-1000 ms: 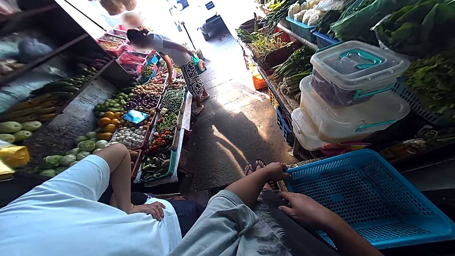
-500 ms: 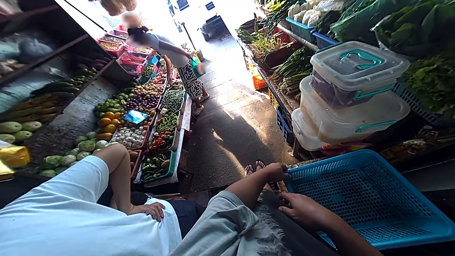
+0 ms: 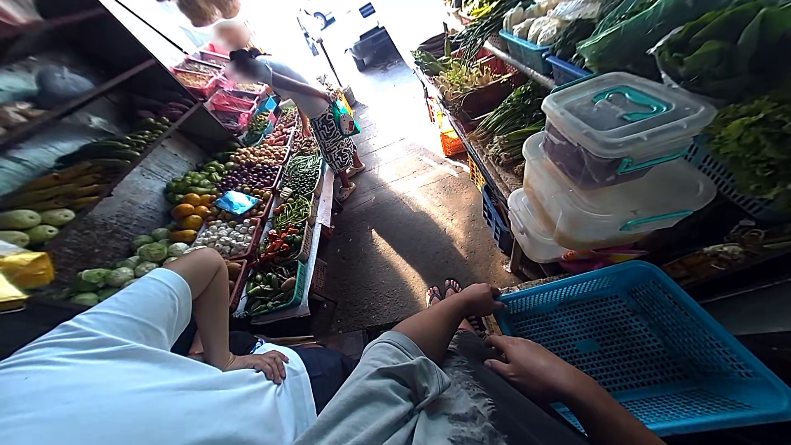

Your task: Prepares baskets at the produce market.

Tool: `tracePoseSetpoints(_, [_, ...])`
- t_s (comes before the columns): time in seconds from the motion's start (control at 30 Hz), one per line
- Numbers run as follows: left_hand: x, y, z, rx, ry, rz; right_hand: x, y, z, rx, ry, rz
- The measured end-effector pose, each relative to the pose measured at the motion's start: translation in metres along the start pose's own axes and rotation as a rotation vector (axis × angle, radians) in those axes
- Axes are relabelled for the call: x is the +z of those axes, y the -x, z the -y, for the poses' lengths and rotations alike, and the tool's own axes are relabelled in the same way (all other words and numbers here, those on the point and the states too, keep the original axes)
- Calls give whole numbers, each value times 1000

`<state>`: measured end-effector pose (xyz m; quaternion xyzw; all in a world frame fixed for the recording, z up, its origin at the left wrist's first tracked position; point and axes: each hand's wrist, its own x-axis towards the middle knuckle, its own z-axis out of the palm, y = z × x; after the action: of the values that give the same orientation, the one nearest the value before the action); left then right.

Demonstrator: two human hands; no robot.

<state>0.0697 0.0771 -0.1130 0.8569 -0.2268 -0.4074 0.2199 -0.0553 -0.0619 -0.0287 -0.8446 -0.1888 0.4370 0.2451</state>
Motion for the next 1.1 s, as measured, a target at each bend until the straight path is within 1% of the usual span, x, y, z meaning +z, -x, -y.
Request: tracePoseSetpoints(1.1, [-1, 0, 0, 9, 4, -1, 1, -1, -2, 4, -5, -4])
